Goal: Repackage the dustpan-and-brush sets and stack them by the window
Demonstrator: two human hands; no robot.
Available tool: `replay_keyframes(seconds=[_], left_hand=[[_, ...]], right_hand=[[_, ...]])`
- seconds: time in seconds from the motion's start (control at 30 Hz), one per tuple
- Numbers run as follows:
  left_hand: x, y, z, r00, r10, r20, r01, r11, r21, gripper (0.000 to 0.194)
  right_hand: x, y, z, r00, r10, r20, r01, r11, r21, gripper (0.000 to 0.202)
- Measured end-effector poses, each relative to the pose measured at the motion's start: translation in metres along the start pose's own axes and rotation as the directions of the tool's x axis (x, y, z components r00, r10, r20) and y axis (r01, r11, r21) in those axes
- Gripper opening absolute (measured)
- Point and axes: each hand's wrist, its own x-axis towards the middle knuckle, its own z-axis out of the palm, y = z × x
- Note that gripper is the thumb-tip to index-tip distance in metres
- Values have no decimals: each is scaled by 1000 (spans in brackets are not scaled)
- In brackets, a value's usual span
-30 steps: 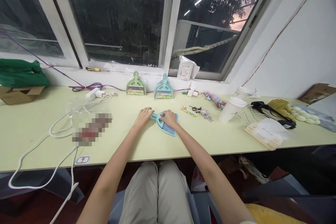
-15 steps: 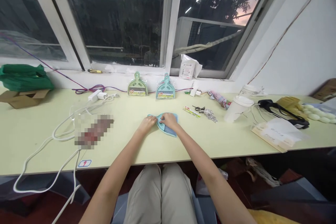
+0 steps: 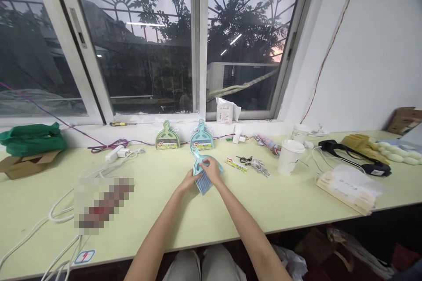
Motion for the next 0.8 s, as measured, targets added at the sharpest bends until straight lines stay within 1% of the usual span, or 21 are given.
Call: replay_keyframes(seconds=[0.03, 0.07, 0.1, 0.13, 0.17, 0.2, 0.23, 0.27, 0.3, 0.33, 0.37, 0.4, 0.43, 0.47, 0.5, 0.57, 0.63, 0.7, 0.73, 0.8], left_hand=[[4, -2, 4, 999, 15, -45, -18, 998, -61, 52], [8, -4, 7, 993, 23, -113, -37, 992, -117, 49], [12, -6, 7, 985, 18, -174, -46, 986, -162, 46], [16, -8, 6, 976, -1, -216, -41, 981, -191, 44], [19, -9, 4, 970, -25, -243, -27, 978, -207, 43], [22, -10, 2, 962, -49, -267, -10, 977, -215, 42], [25, -11, -2, 953, -74, -294, 8, 975, -220, 42], [27, -11, -5, 942, -96, -322, 22, 974, -227, 42], [29, -11, -8, 929, -111, -354, 26, 971, -236, 42], [30, -11, -11, 918, -117, -380, 23, 970, -243, 42], [31, -12, -13, 909, -118, -400, 18, 969, -246, 41], [31, -12, -14, 903, -115, -415, 12, 970, -243, 41], [31, -12, -15, 899, -109, -425, 6, 971, -237, 40], [31, -13, -16, 896, -103, -431, 1, 973, -232, 39], [31, -13, -16, 894, -101, -436, -1, 974, -228, 38], [31, -15, -16, 892, -103, -441, -3, 972, -233, 37], [32, -15, -17, 894, -106, -435, -11, 966, -258, 35], [32, -15, -17, 897, -93, -431, -36, 958, -283, 32], [32, -15, -18, 899, -83, -430, -51, 956, -290, 31], [32, -15, -19, 900, -72, -431, -62, 955, -291, 29]], right_hand=[[0, 10, -3, 999, -11, -38, 11, 1000, 7, 23], [0, 22, -7, 997, 3, -83, -5, 1000, -17, 26], [-1, 36, -11, 991, 42, -128, -51, 996, -70, 31], [-3, 51, -14, 981, 111, -161, -134, 981, -138, 36], [-4, 64, -16, 969, 192, -158, -223, 952, -211, 41], [-6, 76, -16, 956, 265, -130, -291, 917, -274, 45], [-6, 86, -15, 946, 314, -79, -322, 890, -323, 47], [-7, 91, -13, 943, 331, -8, -313, 882, -351, 46], [-6, 94, -9, 946, 317, 72, -273, 894, -356, 43], [-6, 92, -4, 949, 277, 149, -214, 915, -342, 40], [-6, 88, 2, 952, 223, 209, -150, 936, -318, 38], [-6, 83, 7, 956, 170, 240, -94, 950, -299, 37], [-7, 77, 11, 963, 132, 236, -58, 953, -297, 36], [-7, 71, 15, 972, 114, 206, -44, 948, -315, 36], [-8, 67, 17, 979, 119, 165, -56, 936, -348, 38], [-10, 64, 18, 978, 180, 106, -121, 903, -412, 48], [-11, 67, 16, 964, 232, 130, -158, 892, -424, 50], [-11, 72, 13, 959, 226, 173, -145, 911, -385, 44], [-11, 74, 11, 961, 213, 177, -138, 923, -360, 41], [-10, 77, 9, 966, 210, 148, -154, 934, -322, 37]])
